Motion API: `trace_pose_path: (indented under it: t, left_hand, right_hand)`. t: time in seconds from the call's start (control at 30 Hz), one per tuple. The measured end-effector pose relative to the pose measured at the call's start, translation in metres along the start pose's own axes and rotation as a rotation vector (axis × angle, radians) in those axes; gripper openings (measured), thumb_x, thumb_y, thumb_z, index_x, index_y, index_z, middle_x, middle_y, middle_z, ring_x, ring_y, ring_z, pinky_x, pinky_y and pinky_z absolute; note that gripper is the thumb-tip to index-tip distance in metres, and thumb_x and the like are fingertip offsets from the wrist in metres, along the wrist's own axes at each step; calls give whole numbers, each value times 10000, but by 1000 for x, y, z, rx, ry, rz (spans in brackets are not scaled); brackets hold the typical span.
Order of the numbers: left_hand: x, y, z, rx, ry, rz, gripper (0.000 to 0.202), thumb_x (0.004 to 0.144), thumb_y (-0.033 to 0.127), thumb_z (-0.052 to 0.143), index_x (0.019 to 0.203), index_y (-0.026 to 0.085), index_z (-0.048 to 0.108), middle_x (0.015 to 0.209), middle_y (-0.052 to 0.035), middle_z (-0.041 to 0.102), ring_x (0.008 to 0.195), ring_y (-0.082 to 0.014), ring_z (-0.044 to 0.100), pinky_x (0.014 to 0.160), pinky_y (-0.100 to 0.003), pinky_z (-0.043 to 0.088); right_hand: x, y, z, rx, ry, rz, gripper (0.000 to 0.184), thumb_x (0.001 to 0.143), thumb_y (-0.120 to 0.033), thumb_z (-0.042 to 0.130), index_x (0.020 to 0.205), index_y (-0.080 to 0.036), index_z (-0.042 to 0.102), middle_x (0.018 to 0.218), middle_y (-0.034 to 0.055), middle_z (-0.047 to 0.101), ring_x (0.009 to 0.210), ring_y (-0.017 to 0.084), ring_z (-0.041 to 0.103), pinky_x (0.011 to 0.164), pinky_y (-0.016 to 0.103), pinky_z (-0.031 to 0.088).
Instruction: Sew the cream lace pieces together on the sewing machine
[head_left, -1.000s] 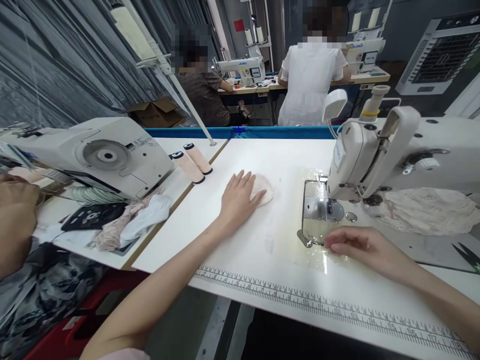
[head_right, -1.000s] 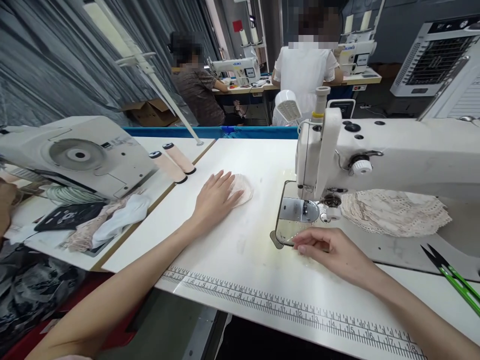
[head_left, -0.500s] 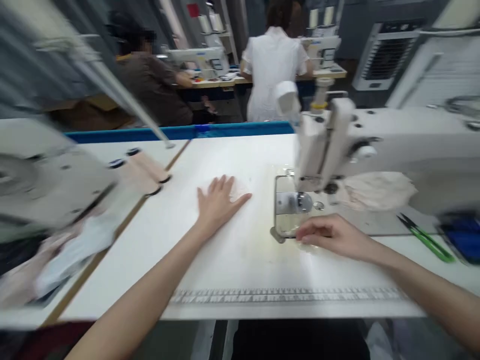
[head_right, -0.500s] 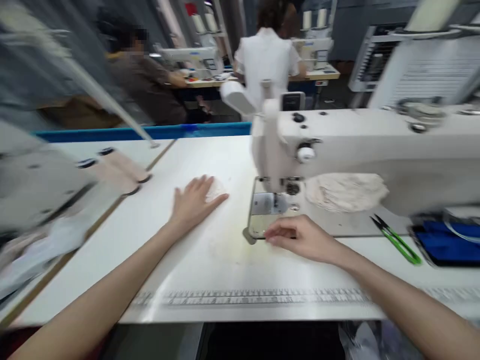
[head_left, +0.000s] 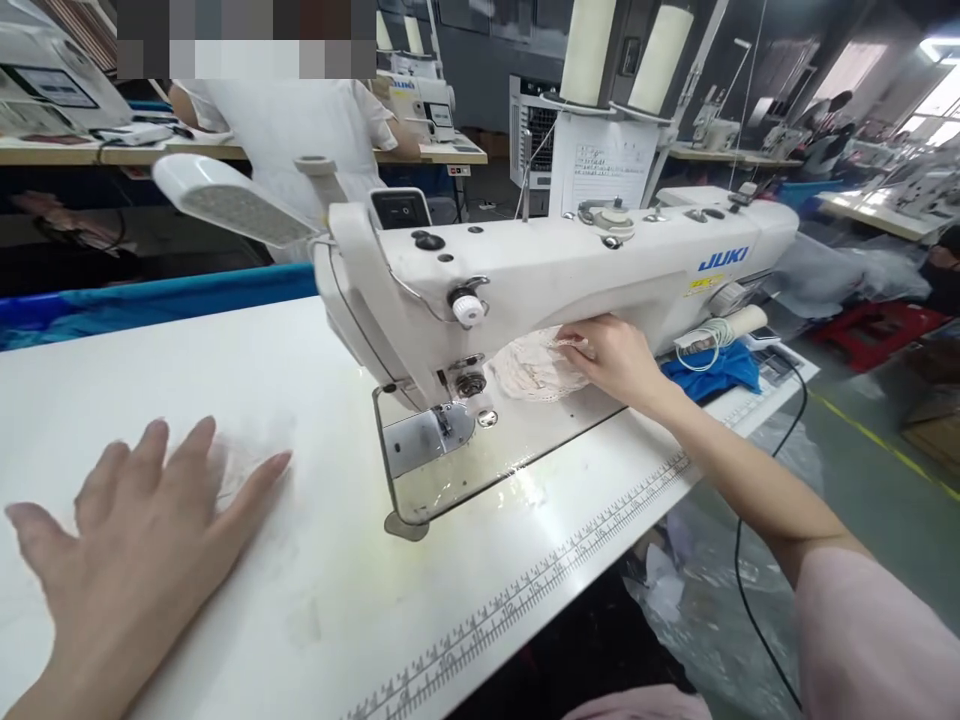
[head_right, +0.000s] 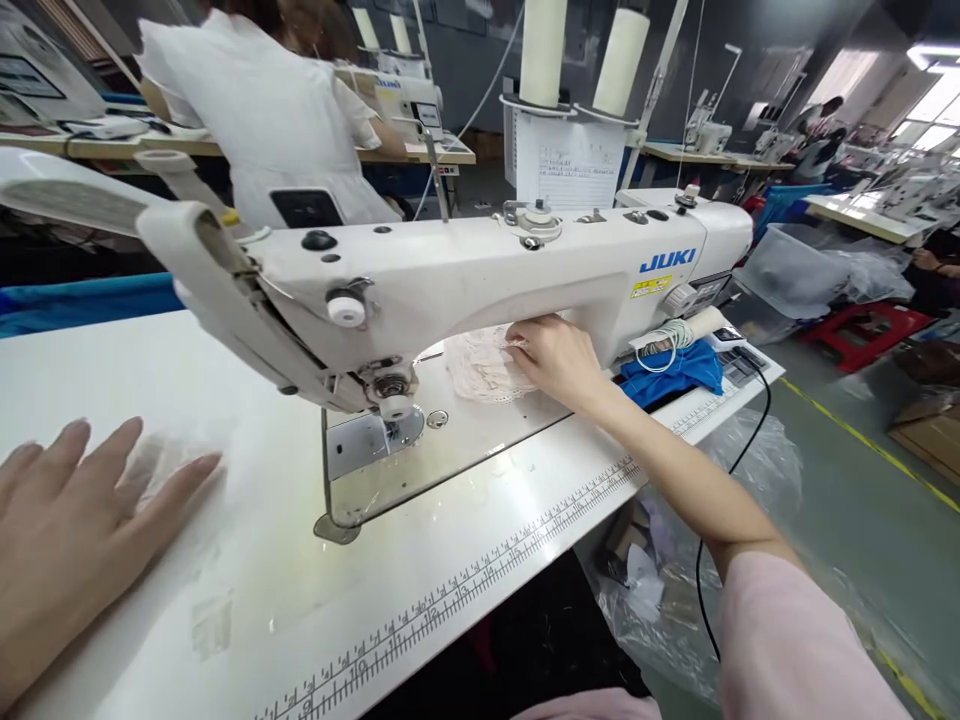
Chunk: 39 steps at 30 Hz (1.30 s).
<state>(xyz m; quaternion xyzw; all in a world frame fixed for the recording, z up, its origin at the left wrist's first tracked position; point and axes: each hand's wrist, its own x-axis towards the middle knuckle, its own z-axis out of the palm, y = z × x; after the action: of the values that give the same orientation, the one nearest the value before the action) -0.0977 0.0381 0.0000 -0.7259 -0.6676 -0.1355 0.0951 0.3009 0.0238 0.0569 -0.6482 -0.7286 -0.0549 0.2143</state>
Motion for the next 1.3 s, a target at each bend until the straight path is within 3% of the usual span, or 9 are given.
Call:
trace_pose_path:
  t: [0.27, 0.37, 0.5, 0.57, 0.7, 0.8, 1.0, 1.13, 1.3]
  left_hand:
    - [-10, 19, -17, -91, 144, 60, 605, 895, 481, 347, 1458, 469, 123, 1559, 11, 259, 1404, -317, 299, 1112, -662, 105]
    - [-12, 22, -18, -104, 241, 113, 502, 904, 481, 349, 1384, 340, 390, 1409, -67, 502, 1329, -323, 425, 1112, -605, 201]
    - [-14, 25, -16, -132, 353, 301, 310, 907, 444, 414, 931, 247, 653, 938, -79, 722, 963, -295, 660, 976, -504, 373]
    - [-15, 29, -15, -188, 295, 411, 274, 909, 417, 443, 811, 263, 647, 836, -31, 726, 833, -256, 670, 884, -460, 395]
    - [-22, 48, -18, -376, -53, 457, 266, 896, 475, 470, 825, 285, 642, 870, 18, 711, 781, -204, 644, 748, -376, 392]
    - [-33, 68, -22, -441, -240, 391, 303, 820, 559, 558, 855, 268, 634, 863, 6, 693, 782, -209, 627, 753, -373, 401]
    - [-45, 96, -26, -585, -376, 296, 165, 834, 378, 577, 782, 222, 565, 743, 29, 631, 664, -154, 564, 751, -376, 432]
    - [-42, 102, -31, -914, -438, 280, 103, 874, 308, 527, 825, 218, 522, 765, 25, 623, 632, -117, 557, 556, -247, 430]
    - [-38, 107, -27, -853, -316, 358, 145, 852, 298, 590, 805, 214, 482, 697, 47, 580, 584, -94, 523, 506, -210, 407]
  right_hand:
    - [14, -1, 11, -5, 17, -7, 116, 852, -256, 551, 836, -189, 644, 826, 41, 683, 825, 212, 579, 760, 323, 388]
    - [6, -11, 5, -5, 10, -72, 113, 868, -234, 539, 821, -179, 626, 816, 47, 674, 818, 206, 580, 809, 342, 380]
    - [-25, -49, 9, 28, -128, -342, 171, 894, -138, 457, 815, -178, 604, 810, 27, 668, 708, 150, 573, 729, 323, 399]
    - [-45, -75, 17, 102, -263, -491, 220, 902, -118, 415, 775, -178, 583, 713, 0, 642, 583, 113, 527, 581, 273, 376]
    - [-73, -122, 29, 252, -483, -638, 108, 889, -198, 515, 806, -175, 580, 734, -12, 646, 538, 102, 509, 430, 247, 247]
    - [-76, -133, 28, 565, -600, -694, 84, 898, -227, 559, 843, -177, 598, 791, -24, 668, 635, 93, 575, 479, 216, 350]
    - [-46, -100, 26, 784, -511, -343, 106, 904, -261, 568, 946, -181, 625, 910, 6, 678, 678, 88, 606, 596, 225, 486]
    - [-21, -81, 29, 840, -753, -180, 319, 794, -372, 696, 1047, -205, 599, 1115, 30, 645, 500, 35, 547, 462, 207, 449]
    - [-14, -79, 31, 879, -901, -157, 133, 846, -316, 625, 835, -184, 623, 767, -28, 667, 423, 28, 525, 437, 175, 415]
